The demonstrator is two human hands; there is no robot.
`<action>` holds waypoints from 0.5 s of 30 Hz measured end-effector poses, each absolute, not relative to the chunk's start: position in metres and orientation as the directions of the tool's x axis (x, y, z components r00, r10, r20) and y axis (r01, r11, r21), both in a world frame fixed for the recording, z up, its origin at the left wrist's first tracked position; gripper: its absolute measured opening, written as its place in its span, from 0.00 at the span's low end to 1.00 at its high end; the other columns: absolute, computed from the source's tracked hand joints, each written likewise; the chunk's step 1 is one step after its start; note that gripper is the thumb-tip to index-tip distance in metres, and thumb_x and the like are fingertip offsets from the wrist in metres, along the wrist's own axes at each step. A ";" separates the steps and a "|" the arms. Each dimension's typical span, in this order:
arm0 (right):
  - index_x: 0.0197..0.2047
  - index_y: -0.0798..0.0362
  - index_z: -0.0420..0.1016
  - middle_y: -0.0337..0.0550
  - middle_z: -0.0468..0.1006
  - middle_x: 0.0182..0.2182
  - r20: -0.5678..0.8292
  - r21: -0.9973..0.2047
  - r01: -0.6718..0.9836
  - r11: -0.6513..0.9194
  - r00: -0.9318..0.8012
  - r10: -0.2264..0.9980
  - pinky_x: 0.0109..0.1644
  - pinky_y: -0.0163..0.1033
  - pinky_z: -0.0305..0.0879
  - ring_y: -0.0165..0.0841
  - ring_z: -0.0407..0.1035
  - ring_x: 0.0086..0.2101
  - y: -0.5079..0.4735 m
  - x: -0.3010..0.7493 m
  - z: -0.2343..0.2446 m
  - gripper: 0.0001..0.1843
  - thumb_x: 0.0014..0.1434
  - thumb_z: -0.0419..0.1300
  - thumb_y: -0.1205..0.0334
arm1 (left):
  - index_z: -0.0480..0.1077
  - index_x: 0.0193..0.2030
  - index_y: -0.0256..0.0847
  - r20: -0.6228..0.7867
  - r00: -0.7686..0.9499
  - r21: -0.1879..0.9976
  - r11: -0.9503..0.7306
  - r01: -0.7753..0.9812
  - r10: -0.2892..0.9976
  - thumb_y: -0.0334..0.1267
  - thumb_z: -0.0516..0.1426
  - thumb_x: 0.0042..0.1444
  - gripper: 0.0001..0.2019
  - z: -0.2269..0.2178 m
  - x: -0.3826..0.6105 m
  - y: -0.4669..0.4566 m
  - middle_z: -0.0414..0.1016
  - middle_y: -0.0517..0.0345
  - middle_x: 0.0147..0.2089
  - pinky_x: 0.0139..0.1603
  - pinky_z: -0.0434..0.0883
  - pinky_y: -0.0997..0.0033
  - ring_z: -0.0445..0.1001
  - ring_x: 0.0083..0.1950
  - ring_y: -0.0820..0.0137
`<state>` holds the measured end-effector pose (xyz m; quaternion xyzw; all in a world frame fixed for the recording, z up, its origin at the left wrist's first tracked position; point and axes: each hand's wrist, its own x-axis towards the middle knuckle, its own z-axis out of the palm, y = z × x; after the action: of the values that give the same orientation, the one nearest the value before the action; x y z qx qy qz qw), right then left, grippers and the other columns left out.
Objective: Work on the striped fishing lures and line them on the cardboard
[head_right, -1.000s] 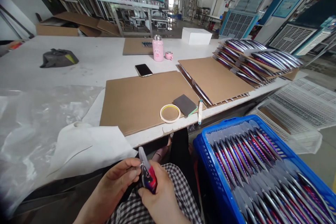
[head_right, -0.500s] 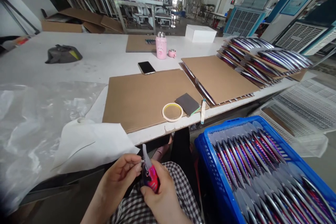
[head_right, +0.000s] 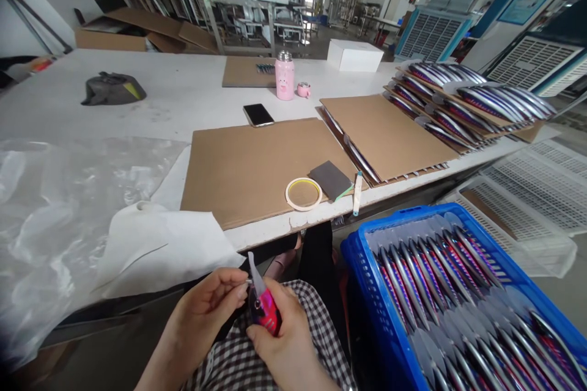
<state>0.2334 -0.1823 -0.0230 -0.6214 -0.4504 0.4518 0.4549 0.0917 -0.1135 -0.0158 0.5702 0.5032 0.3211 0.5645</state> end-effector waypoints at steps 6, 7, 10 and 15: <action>0.55 0.45 0.70 0.39 0.74 0.51 -0.139 -0.972 0.165 -0.165 0.158 0.978 0.59 0.41 0.58 0.38 0.66 0.52 -0.182 0.234 -0.020 0.36 0.42 0.59 0.78 | 0.70 0.35 0.43 -0.194 0.310 0.963 0.120 0.240 0.931 0.41 0.58 0.54 0.05 -0.008 0.090 -0.114 0.76 0.63 0.30 0.34 0.70 0.78 0.73 0.31 0.72; 0.55 0.45 0.70 0.39 0.74 0.51 -0.143 -0.972 0.162 -0.168 0.160 0.977 0.59 0.41 0.57 0.37 0.66 0.52 -0.182 0.235 -0.020 0.36 0.42 0.59 0.78 | 0.70 0.35 0.43 -0.198 0.312 0.963 0.126 0.237 0.929 0.41 0.58 0.53 0.06 -0.008 0.090 -0.114 0.76 0.63 0.30 0.33 0.70 0.78 0.73 0.31 0.72; 0.55 0.46 0.69 0.39 0.74 0.51 -0.158 -0.971 0.151 -0.184 0.166 0.973 0.59 0.41 0.57 0.37 0.66 0.52 -0.184 0.236 -0.018 0.36 0.42 0.59 0.78 | 0.70 0.34 0.43 -0.215 0.317 0.965 0.150 0.217 0.924 0.41 0.59 0.52 0.06 -0.009 0.090 -0.114 0.75 0.63 0.29 0.33 0.69 0.78 0.73 0.31 0.72; 0.54 0.46 0.71 0.39 0.75 0.48 -0.184 -0.966 0.161 -0.201 0.113 0.976 0.57 0.41 0.59 0.37 0.67 0.50 -0.179 0.240 -0.011 0.34 0.42 0.59 0.78 | 0.71 0.35 0.43 -0.239 0.320 0.962 0.179 0.205 0.917 0.41 0.59 0.53 0.06 -0.009 0.085 -0.111 0.76 0.63 0.28 0.33 0.68 0.78 0.72 0.30 0.72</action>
<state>0.2401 -0.1793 -0.0113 -0.6111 -0.4654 0.4763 0.4279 0.0846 -0.1112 -0.0094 0.5638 0.4975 0.3040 0.5850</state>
